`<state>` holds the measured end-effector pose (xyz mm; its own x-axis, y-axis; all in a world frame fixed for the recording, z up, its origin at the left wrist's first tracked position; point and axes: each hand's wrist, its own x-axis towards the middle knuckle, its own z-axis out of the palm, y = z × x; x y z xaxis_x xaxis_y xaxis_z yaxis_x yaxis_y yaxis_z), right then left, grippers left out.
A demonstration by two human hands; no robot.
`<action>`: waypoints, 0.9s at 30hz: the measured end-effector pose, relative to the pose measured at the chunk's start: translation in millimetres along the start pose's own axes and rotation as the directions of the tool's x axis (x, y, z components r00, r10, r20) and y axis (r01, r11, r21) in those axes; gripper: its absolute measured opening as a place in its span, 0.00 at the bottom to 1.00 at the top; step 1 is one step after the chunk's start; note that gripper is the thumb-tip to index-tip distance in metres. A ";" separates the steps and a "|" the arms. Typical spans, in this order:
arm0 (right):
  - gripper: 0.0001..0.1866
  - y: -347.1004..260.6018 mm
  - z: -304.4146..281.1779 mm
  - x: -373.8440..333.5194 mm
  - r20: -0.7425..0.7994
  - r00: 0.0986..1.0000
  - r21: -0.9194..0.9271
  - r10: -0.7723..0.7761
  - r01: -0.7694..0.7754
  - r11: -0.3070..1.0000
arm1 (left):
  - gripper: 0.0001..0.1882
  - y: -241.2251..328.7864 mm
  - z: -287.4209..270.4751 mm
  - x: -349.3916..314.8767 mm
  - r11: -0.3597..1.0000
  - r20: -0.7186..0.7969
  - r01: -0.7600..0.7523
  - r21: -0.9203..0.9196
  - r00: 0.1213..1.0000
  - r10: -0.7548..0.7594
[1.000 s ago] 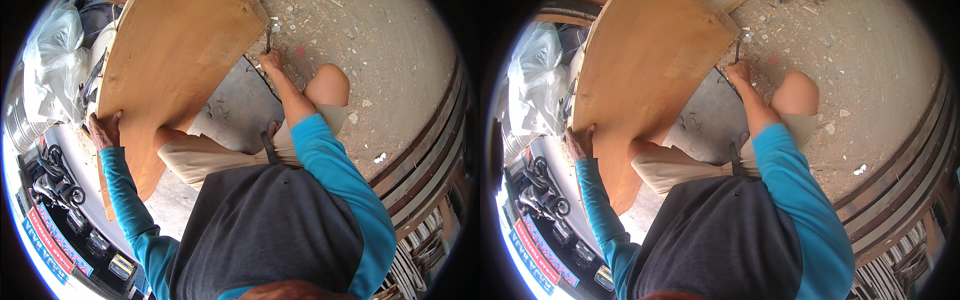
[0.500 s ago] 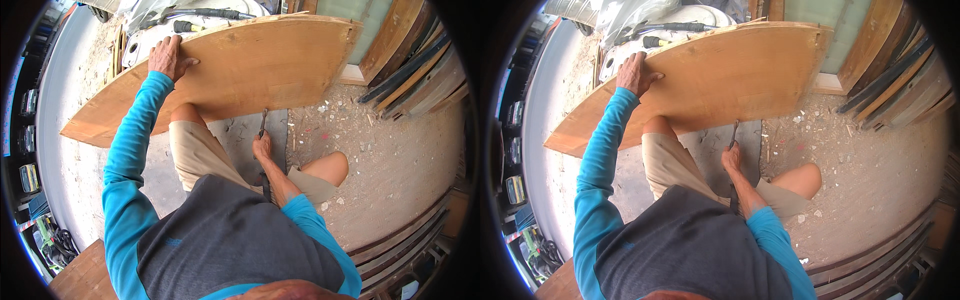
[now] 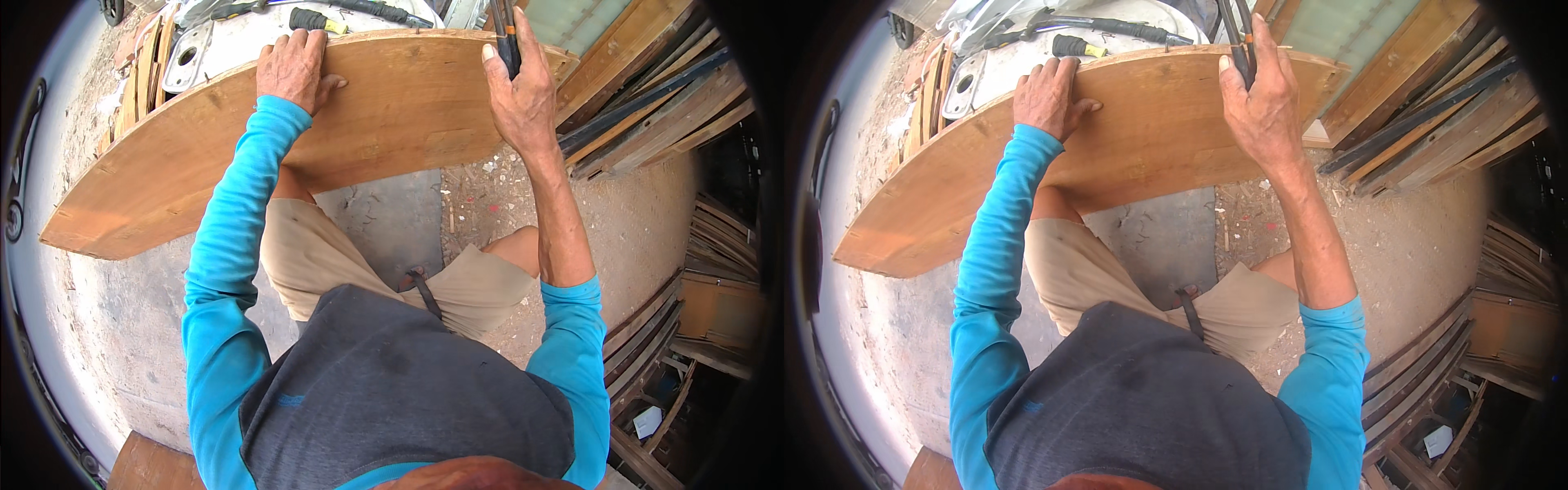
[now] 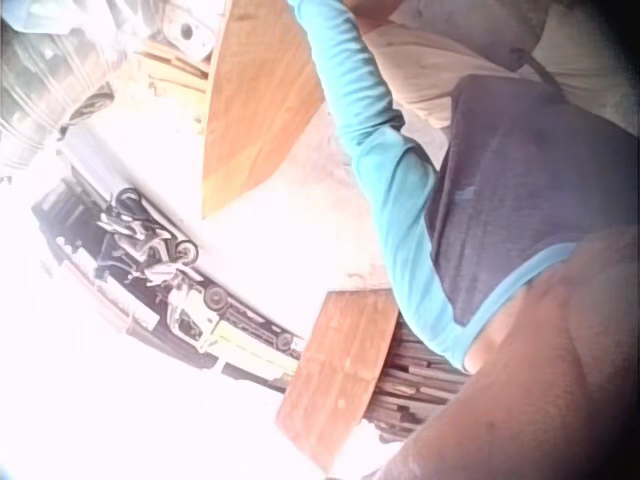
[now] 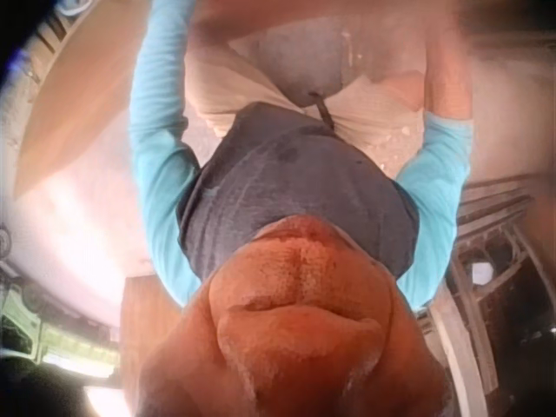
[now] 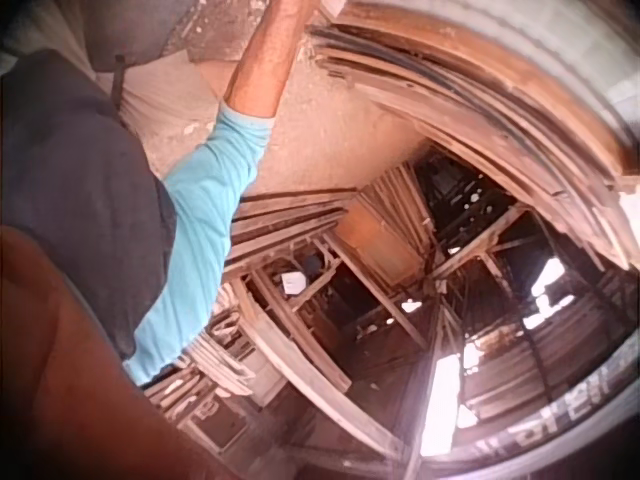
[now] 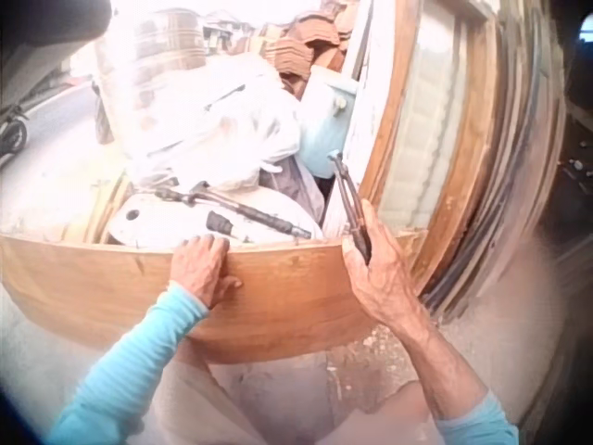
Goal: The person sits on the ground and uses pliers, a hammer, and a screwdriver to remove nails and screws from a large curved wooden board. They repeatedly pry, hammer, and unscrew fasteners along the board's edge, occasionally repositioning the board to access different areas.
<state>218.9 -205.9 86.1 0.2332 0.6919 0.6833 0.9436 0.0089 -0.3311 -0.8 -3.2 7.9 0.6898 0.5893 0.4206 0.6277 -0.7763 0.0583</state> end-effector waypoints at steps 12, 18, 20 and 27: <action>0.27 -0.4 -12.8 105.5 0.363 0.915 -0.350 0.175 -0.040 0.936 | 0.30 0.1 2.5 -2.5 0.996 -0.048 -0.018 -0.091 0.999 0.014; 0.29 -22.1 -8.6 101.2 0.827 0.502 -0.387 0.254 0.180 0.904 | 0.29 -8.5 1.1 -5.9 0.996 -0.046 0.020 -0.090 0.999 -0.024; 0.28 3.9 -19.0 103.7 0.624 0.762 -0.389 0.169 0.116 0.914 | 0.30 -2.3 6.0 -4.8 0.993 -0.074 -0.007 -0.114 0.997 -0.002; 0.29 -29.7 -3.0 96.2 0.826 0.418 -0.475 0.379 0.152 0.867 | 0.31 -10.4 5.5 -8.8 0.997 -0.062 -0.005 -0.077 0.998 0.000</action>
<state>214.0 -141.8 163.6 0.2613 0.8883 -0.3776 0.9649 -0.2301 0.1264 -11.4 0.9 -1.5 0.6659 0.5743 0.4761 0.5948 -0.7940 0.1259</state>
